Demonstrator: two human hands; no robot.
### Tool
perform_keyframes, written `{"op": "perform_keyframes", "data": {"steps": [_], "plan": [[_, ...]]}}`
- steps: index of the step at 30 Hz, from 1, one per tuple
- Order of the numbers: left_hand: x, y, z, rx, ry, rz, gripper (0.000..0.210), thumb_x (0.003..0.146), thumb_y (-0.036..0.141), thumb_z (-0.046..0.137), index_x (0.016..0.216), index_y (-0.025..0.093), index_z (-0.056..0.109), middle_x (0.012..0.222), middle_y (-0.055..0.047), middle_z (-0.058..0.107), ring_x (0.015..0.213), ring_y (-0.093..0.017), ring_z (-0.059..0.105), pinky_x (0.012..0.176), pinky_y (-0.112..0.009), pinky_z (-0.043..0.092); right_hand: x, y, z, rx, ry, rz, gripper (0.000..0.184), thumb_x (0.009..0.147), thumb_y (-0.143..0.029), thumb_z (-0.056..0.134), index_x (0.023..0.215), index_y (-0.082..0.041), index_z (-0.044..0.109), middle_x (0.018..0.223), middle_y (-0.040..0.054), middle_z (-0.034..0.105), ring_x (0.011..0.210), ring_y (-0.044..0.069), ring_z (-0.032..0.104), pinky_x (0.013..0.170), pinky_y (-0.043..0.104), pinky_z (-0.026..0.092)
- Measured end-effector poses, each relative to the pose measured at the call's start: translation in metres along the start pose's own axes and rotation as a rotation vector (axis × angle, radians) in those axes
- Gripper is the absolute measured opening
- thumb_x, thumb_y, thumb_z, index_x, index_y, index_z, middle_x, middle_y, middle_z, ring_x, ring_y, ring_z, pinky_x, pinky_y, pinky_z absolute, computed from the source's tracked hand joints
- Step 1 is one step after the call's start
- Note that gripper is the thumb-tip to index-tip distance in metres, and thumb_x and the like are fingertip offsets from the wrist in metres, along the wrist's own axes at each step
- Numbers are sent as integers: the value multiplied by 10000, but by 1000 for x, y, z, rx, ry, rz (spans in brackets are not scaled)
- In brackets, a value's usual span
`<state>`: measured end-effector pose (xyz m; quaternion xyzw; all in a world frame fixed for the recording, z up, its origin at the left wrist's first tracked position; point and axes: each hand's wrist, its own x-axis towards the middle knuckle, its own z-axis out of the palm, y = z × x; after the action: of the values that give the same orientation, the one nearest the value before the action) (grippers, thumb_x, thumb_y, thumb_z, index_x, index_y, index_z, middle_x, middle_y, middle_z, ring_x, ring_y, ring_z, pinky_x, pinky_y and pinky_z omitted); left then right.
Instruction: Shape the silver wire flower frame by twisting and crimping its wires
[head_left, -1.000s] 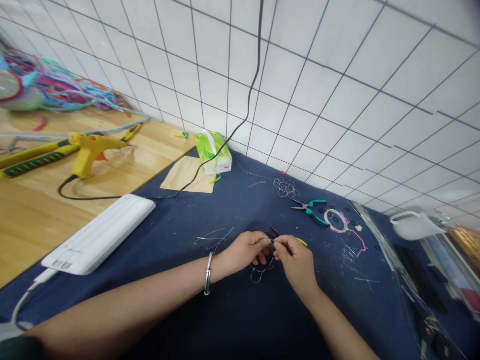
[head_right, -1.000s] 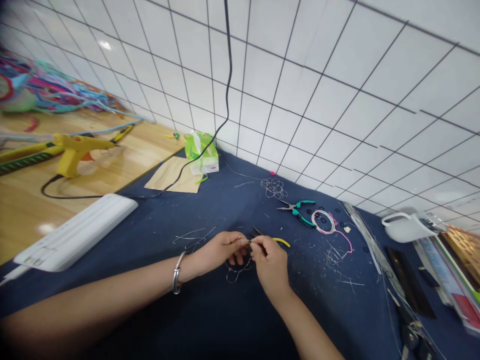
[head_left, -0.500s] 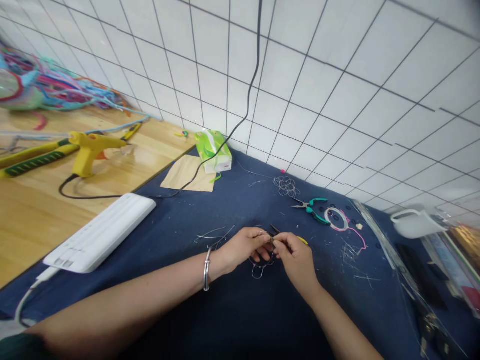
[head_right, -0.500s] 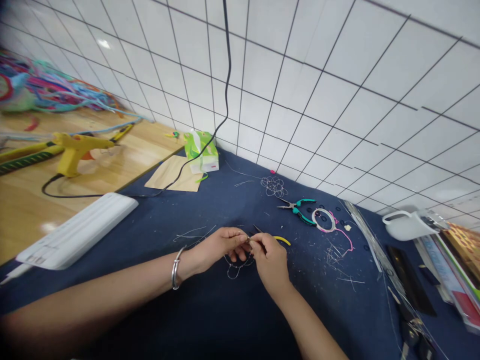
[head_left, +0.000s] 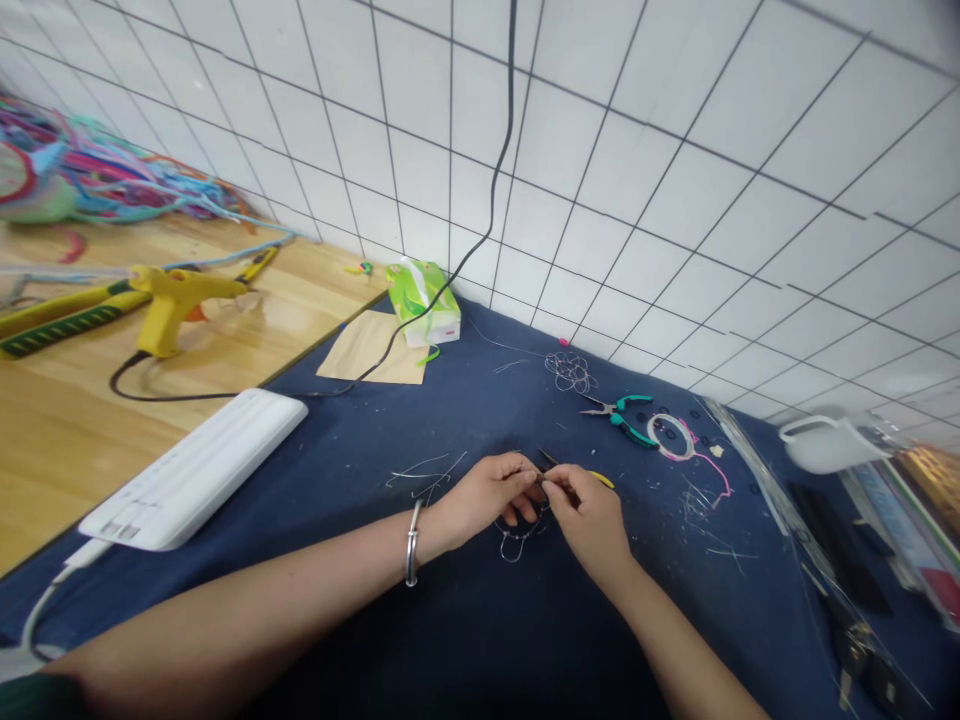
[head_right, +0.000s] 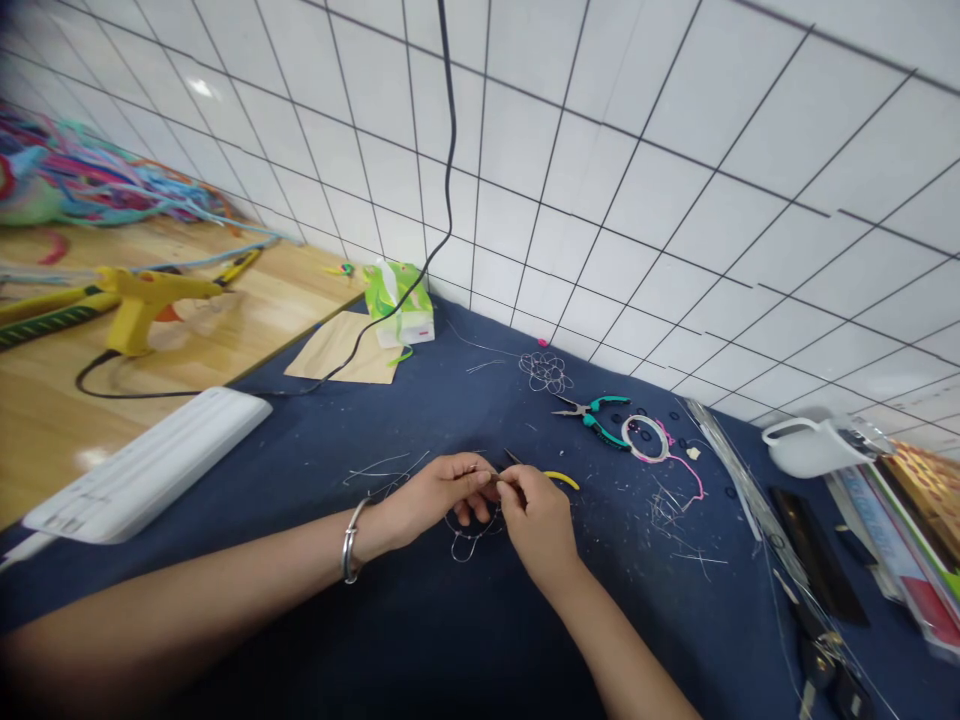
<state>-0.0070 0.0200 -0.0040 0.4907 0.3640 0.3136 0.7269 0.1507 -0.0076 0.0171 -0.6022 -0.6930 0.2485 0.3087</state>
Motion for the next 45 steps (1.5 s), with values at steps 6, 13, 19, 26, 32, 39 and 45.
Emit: {"op": "perform_keyframes", "data": {"steps": [6, 13, 19, 26, 32, 39, 45], "plan": [[0, -2, -2, 63, -39, -2, 248, 828, 373, 441, 844, 147, 541, 818, -47, 616, 620, -116, 602, 498, -208, 428, 2, 0, -5, 76, -34, 57, 101, 791, -241, 490, 798, -203, 583, 708, -20, 574, 628, 111, 504, 611, 232, 389], [-1, 2, -3, 91, -48, 22, 268, 796, 401, 492, 777, 141, 555, 714, -11, 561, 567, -94, 546, 471, -197, 422, 4, -2, -11, 238, -165, 94, 136, 815, -279, 472, 858, -184, 558, 681, -27, 564, 568, 84, 492, 510, 187, 395], [-3, 2, -3, 88, -4, 48, 248, 792, 384, 505, 747, 147, 558, 566, 31, 483, 490, -76, 480, 444, -182, 395, 0, -2, -12, 96, -143, -112, 149, 817, -208, 469, 928, -211, 567, 777, -5, 596, 668, 104, 544, 640, 234, 451], [0, -2, -6, 57, 2, 27, 278, 790, 417, 501, 743, 148, 552, 546, 33, 476, 453, -71, 456, 426, -186, 387, -6, 10, -18, -337, -104, -540, 279, 830, -177, 461, 1105, -183, 511, 1007, 74, 583, 981, 175, 524, 868, 342, 442], [0, 0, -7, 26, -25, 25, 278, 787, 412, 502, 714, 146, 540, 583, 25, 488, 454, -69, 460, 425, -190, 395, -7, 13, -19, -529, -78, -697, 281, 836, -158, 467, 1114, -158, 512, 970, 82, 587, 908, 167, 545, 828, 336, 462], [-3, 6, -7, -17, -41, 7, 268, 786, 409, 503, 747, 149, 558, 651, 7, 534, 476, -71, 486, 447, -199, 388, -11, 18, -24, -730, -13, -948, 264, 830, -113, 449, 1079, -121, 538, 964, 116, 610, 917, 204, 557, 765, 364, 486], [-2, 6, -6, -11, -67, 4, 253, 796, 380, 502, 731, 142, 560, 646, 6, 549, 459, -64, 482, 465, -204, 365, -15, 20, -23, -749, 22, -1018, 276, 808, -118, 466, 1073, -88, 538, 977, 141, 609, 927, 238, 556, 745, 378, 487]]}}
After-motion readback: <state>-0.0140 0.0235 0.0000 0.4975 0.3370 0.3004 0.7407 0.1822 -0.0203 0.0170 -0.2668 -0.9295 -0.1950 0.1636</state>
